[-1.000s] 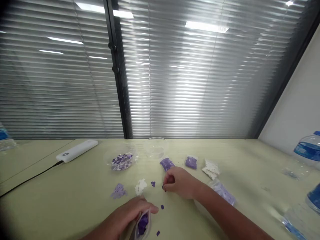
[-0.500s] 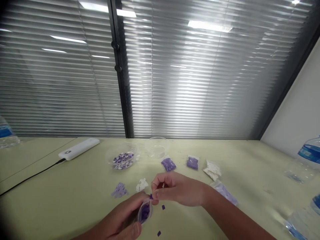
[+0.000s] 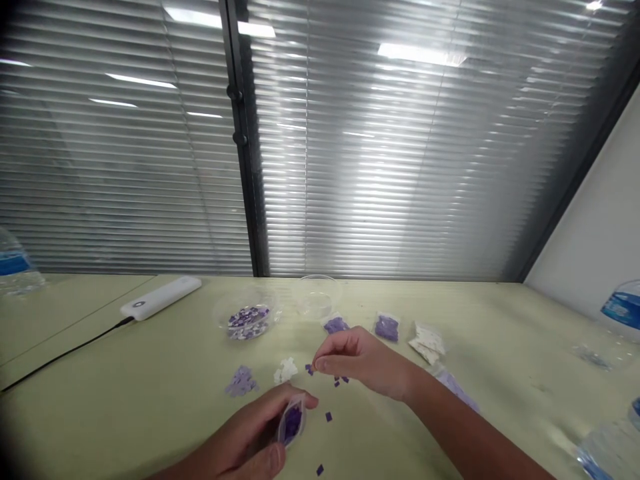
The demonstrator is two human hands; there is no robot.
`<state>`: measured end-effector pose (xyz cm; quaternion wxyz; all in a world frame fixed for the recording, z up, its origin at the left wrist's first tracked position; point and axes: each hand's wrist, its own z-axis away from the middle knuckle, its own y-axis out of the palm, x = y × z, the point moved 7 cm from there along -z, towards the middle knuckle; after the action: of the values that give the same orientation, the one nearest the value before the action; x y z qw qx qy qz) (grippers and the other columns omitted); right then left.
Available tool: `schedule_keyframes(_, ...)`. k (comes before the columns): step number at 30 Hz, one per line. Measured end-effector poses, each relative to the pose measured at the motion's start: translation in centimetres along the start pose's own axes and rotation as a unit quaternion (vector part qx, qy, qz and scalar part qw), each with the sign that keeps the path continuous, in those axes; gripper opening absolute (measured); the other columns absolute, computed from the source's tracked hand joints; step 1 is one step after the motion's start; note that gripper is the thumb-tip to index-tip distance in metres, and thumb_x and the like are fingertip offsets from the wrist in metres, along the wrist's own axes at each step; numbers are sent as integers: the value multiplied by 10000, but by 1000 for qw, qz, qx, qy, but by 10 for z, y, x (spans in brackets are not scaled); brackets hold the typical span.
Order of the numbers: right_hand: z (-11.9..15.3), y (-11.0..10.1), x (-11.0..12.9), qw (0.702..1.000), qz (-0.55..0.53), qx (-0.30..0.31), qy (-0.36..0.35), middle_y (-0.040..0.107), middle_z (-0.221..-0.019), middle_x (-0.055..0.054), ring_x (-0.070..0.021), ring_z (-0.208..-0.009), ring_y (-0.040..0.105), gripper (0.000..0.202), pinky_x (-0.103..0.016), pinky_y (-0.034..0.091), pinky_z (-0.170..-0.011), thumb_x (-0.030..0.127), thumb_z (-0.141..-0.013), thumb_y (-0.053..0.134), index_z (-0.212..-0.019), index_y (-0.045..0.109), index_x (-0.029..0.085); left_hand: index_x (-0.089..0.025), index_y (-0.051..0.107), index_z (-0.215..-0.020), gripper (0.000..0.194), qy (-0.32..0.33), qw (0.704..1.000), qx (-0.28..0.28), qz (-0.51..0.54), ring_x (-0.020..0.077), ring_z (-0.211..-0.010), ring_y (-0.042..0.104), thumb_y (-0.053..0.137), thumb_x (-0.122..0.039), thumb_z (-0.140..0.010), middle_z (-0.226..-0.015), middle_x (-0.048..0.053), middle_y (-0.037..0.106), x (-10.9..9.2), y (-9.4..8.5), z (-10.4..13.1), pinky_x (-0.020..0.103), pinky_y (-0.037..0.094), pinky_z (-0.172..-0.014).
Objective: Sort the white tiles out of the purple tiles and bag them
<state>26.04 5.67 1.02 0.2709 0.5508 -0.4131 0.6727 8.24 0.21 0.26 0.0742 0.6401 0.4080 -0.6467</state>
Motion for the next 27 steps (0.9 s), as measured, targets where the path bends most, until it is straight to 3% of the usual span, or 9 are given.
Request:
schedule_keyframes(4, 0, -4, -6, 975, 211, -64, -33, 622, -997, -38, -168, -821, 566, 291, -289, 460, -714, 428, -974, 646, -1202, 745, 277, -294, 552, -1363, 511, 7, 999, -12, -37, 212, -939, 568, 457, -657, -1016, -1087, 38, 609, -5, -1, 2, 286, 458, -849)
schedule_keyframes(6, 0, 4, -4, 952, 291, -52, -83, 595, -1076, -54, -204, -936, 574, 334, -334, 479, -814, 347, -992, 609, -1314, 697, 330, -287, 583, -1328, 468, 30, 998, -9, -58, 224, -983, 587, 498, -623, -1015, -1113, 38, 629, -7, -1, 2, 288, 460, -894)
schedule_keyframes(9, 2, 12, 1, 920, 364, -40, -139, 596, -1007, -61, -243, -993, 564, 330, -378, 466, -879, 271, -985, 596, -1281, 727, 332, -280, 592, -1320, 445, 56, 996, 17, -74, 229, -988, 610, 562, -585, -997, -1113, 40, 654, -5, 0, -1, 287, 474, -895)
schedule_keyframes(11, 2, 9, 0, 925, 354, -42, -133, 616, -997, -62, -245, -1002, 573, 280, -372, 461, -886, 260, -974, 610, -1202, 765, 312, -277, 570, -1345, 451, 63, 995, 32, -72, 233, -995, 615, 557, -570, -1003, -1142, 51, 654, -1, 1, -2, 293, 483, -892)
schedule_keyframes(13, 0, -1, -8, 949, 300, -35, -88, 647, -1013, -59, -230, -987, 596, 216, -343, 466, -866, 276, -971, 620, -1105, 790, 277, -279, 552, -1366, 451, 63, 995, 35, -70, 235, -1010, 617, 535, -561, -1015, -1168, 57, 648, 2, 0, -3, 297, 483, -903)
schedule_keyframes(16, -2, -16, -24, 973, 230, -25, -17, 679, -939, -44, -173, -811, 608, 201, -273, 461, -704, 329, -980, 610, -1010, 775, 219, -279, 556, -1375, 482, 51, 996, 35, -69, 226, -992, 619, 539, -587, -1004, -1162, 53, 654, 3, 1, -2, 290, 485, -890)
schedule_keyframes(18, -2, -23, -32, 976, 217, -18, 6, 657, -821, -12, -138, -694, 566, 191, -237, 421, -610, 349, -946, 662, -1033, 751, 204, -278, 576, -1362, 498, 39, 997, 24, -63, 223, -992, 620, 542, -613, -995, -1157, 52, 662, 0, 0, -1, 292, 484, -897)
schedule_keyframes(22, -3, -25, -42, 978, 204, -17, 28, 535, -699, 55, -103, -629, 474, 304, -212, 356, -571, 335, -788, 839, -1051, 740, 219, -278, 595, -1347, 493, 33, 998, 4, -52, 226, -1019, 626, 536, -622, -998, -1184, 55, 676, -4, -2, -1, 304, 480, -931)
schedule_keyframes(27, -8, -19, -48, 978, 196, -52, 44, 488, -691, 54, -100, -623, 432, 180, -216, 312, -548, 338, -836, 787, -939, 721, 205, -280, 588, -1358, 495, 44, 998, 13, -51, 238, -1034, 643, 555, -606, -986, -1218, 56, 688, -4, -2, -3, 305, 488, -900)
